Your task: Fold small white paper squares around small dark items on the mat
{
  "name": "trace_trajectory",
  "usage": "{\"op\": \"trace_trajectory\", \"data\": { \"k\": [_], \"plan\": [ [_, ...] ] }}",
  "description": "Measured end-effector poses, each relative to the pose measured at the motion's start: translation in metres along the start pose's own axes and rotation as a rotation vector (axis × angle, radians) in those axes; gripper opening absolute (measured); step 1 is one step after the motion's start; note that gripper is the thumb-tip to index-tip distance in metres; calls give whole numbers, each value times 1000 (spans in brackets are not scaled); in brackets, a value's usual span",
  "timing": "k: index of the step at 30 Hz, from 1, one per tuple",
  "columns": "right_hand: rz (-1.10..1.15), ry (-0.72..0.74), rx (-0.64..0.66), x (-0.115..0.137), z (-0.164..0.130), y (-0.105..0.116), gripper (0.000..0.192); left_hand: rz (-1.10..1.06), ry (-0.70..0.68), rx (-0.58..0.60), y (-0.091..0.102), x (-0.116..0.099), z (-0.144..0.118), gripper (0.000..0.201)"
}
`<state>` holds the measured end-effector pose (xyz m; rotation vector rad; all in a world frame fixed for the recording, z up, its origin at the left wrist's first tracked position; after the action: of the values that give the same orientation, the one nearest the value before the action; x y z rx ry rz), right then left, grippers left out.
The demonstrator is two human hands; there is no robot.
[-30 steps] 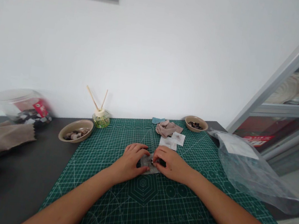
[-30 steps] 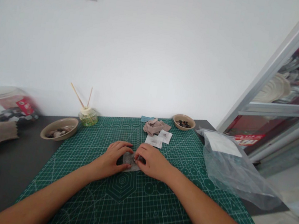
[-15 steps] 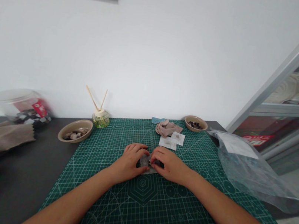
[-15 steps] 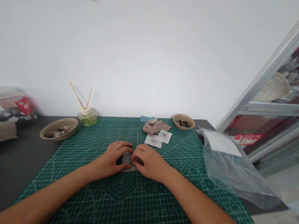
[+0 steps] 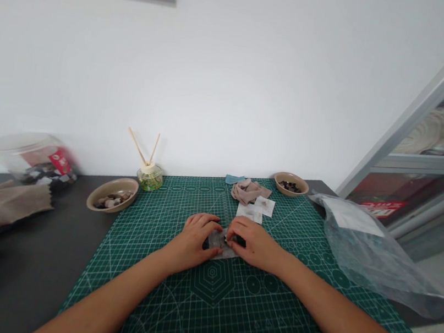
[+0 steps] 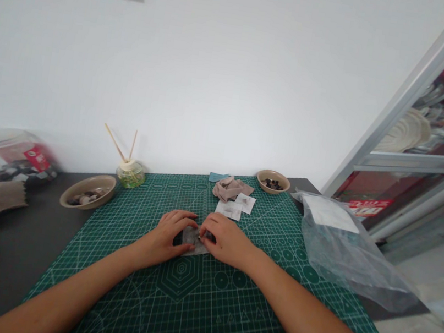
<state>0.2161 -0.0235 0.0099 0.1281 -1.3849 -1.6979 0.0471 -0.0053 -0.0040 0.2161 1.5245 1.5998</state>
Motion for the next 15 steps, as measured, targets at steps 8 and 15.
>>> {"op": "trace_trajectory", "data": {
  "k": [8,15],
  "plan": [
    [21,23,1,0,0,-1,11,-3,2,-1,0,0,0,33],
    [24,43,22,2,0,-1,12,-2,5,1,0,0,1,33]
  ]
}}
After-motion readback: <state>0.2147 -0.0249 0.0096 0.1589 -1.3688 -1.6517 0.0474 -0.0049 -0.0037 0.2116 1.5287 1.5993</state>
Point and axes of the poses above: each hand's wrist, its own z-axis towards the middle knuckle, its own y-axis out of the back of the hand, x = y × z, the point moved 3 cm from there along z, towards the middle knuckle, and after that the axes turned 1 degree about y, right-handed, at the moved point
